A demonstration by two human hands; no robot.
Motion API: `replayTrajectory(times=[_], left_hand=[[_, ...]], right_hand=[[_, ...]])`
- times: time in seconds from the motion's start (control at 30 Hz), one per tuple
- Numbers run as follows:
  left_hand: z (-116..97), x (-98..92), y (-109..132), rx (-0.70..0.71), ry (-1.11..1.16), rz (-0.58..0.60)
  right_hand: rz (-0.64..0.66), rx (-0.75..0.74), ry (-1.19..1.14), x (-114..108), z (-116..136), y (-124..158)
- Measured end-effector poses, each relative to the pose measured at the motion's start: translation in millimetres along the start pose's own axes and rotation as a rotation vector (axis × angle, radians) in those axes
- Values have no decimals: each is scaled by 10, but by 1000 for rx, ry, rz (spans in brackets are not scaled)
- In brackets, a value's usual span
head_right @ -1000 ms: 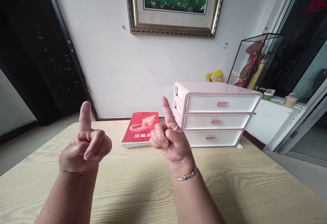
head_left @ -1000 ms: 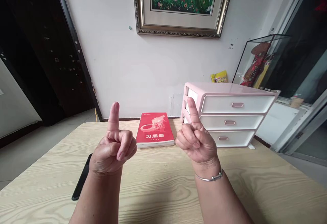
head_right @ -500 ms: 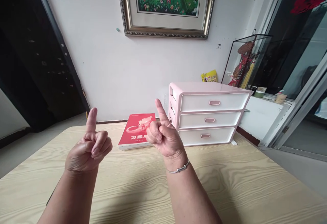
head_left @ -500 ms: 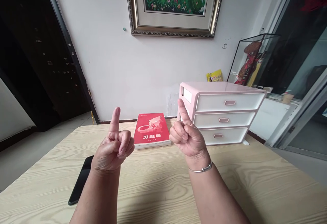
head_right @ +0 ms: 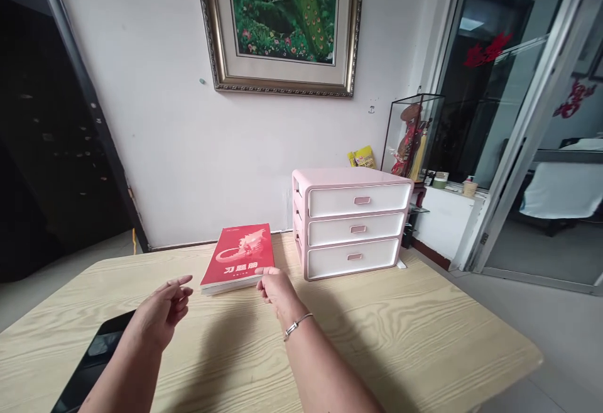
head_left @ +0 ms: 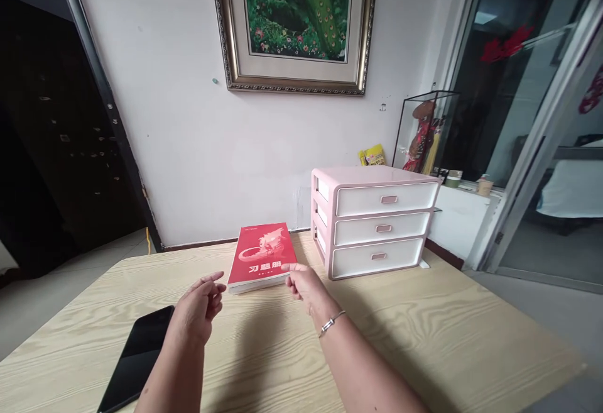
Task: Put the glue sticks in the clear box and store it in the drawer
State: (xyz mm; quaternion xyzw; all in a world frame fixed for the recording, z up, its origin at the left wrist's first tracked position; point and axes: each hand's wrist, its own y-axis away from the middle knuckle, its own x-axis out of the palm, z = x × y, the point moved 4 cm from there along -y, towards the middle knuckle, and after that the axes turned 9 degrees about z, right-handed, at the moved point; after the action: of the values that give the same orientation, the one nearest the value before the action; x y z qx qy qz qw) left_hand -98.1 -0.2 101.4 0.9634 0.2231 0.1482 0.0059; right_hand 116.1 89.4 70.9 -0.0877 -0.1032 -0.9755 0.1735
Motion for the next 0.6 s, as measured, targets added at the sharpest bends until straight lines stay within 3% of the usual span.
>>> replayTrajectory(times=[0.1, 0.2, 0.3, 0.4, 0.5, 0.6], left_hand=[[131, -52, 122, -15, -237, 44], [343, -72, 214, -37, -637, 180], [571, -53, 234, -21, -980, 267], [726, 16, 205, 37, -1106, 328], [799, 60, 160, 83, -1154, 350], [845, 55, 118, 86, -1176, 375]], right_hand=[[-95, 22, -52, -309, -229, -29], [-244, -10, -132, -852, -328, 7], [-427, -46, -205, -1484, -310, 116], [-560, -69, -271, -1979, -213, 254], [-632, -49, -312, -2249, -104, 360], [-649, -25, -322, -2350, -1, 400]])
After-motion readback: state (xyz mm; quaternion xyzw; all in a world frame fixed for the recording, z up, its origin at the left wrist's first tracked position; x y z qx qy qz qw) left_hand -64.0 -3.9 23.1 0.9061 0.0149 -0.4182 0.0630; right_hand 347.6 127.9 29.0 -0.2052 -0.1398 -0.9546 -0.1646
